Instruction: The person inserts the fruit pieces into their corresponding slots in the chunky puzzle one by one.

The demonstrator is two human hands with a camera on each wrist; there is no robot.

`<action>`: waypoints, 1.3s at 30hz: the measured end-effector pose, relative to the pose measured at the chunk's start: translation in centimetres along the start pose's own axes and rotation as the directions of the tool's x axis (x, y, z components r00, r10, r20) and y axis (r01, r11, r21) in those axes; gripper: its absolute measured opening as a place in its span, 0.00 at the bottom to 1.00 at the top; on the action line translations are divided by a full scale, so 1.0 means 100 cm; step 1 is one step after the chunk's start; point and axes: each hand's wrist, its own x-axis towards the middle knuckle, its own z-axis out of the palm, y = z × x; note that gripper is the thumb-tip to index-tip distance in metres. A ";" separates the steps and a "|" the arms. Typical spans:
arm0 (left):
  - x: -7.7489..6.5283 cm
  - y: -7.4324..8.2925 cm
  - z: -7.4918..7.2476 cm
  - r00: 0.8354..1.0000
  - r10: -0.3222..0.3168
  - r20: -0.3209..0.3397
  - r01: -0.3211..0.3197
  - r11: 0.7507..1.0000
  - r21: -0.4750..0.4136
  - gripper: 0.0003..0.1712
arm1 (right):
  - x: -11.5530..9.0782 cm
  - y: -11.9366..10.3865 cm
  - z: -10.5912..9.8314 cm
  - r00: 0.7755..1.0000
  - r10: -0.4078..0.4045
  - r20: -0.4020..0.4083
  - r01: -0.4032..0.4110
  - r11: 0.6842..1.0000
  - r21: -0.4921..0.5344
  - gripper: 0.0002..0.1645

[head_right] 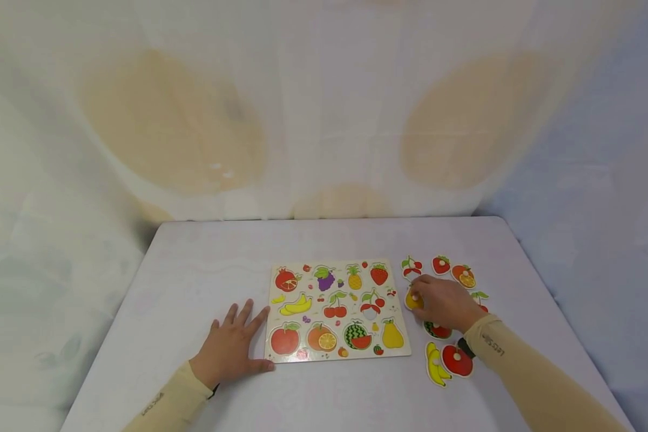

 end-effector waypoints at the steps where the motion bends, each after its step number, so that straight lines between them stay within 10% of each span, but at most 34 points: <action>1: 0.000 0.000 0.000 1.000 0.001 -0.001 -0.001 1.000 -0.001 0.66 | 0.000 0.000 0.000 1.000 0.000 0.006 0.000 1.000 0.001 0.21; 29: 0.003 0.003 0.005 1.000 0.003 0.005 -0.003 1.000 0.004 0.63 | -0.015 -0.031 -0.019 0.997 -0.033 0.069 0.028 0.997 0.068 0.18; 39: 0.002 0.001 0.004 1.000 -0.001 0.012 0.001 1.000 0.019 0.63 | -0.026 -0.062 -0.010 0.978 -0.198 0.061 0.196 0.980 0.034 0.17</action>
